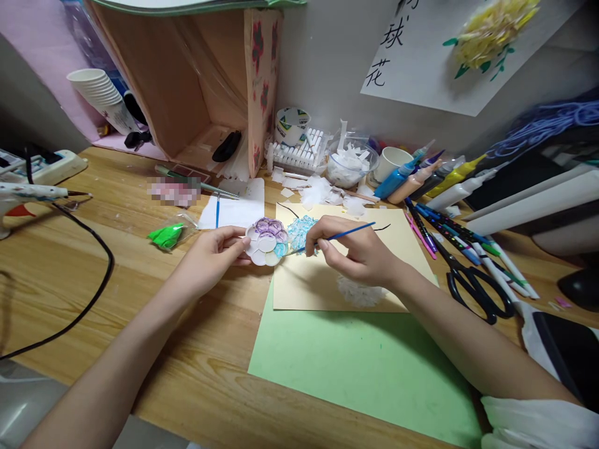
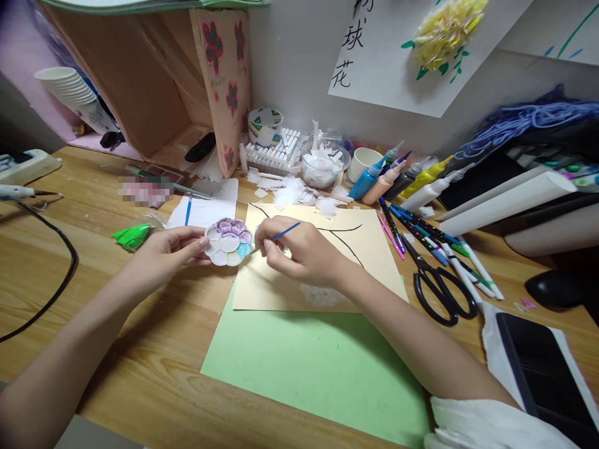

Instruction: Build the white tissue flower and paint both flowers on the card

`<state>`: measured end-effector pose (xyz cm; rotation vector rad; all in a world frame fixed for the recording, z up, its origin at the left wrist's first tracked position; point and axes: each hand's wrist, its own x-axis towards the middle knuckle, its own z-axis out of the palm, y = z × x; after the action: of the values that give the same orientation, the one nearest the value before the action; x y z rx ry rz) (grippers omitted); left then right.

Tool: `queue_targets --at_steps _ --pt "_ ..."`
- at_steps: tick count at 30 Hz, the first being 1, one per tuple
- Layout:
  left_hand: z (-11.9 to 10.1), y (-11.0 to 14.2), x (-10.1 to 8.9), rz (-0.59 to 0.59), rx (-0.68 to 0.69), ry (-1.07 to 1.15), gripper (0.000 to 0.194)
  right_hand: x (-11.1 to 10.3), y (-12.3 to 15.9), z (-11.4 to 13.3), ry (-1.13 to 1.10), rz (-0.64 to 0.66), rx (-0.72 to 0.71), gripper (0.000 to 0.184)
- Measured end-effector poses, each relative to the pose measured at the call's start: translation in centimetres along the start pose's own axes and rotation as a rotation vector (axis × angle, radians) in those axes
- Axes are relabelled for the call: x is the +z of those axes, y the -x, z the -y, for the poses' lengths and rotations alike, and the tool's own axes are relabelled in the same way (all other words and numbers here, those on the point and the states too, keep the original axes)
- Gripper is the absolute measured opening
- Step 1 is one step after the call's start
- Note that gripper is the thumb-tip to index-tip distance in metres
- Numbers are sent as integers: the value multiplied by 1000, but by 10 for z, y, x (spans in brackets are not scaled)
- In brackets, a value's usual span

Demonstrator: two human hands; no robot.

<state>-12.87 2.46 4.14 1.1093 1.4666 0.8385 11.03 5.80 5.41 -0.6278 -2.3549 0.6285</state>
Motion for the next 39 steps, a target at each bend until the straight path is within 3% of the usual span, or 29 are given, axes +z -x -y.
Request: queue_targets --at_steps 6,11,15,18,25,39 --pt "2 -1 -1 21 12 4 36 4 2 -6 -245 -53 196 21" --pt "1 0 -1 16 4 17 32 -1 0 -12 -436 -226 294 23" --pt "1 0 -1 13 14 1 30 -19 -4 -21 -388 -428 315 26" --pt "0 0 0 25 17 -11 30 -29 -4 -29 -302 -508 292 32" --pt "-1 -1 3 88 -29 13 38 -24 1 -34 -75 -402 288 37" --pt "3 -1 4 106 -46 16 38 -17 -1 -43 18 -323 260 45"
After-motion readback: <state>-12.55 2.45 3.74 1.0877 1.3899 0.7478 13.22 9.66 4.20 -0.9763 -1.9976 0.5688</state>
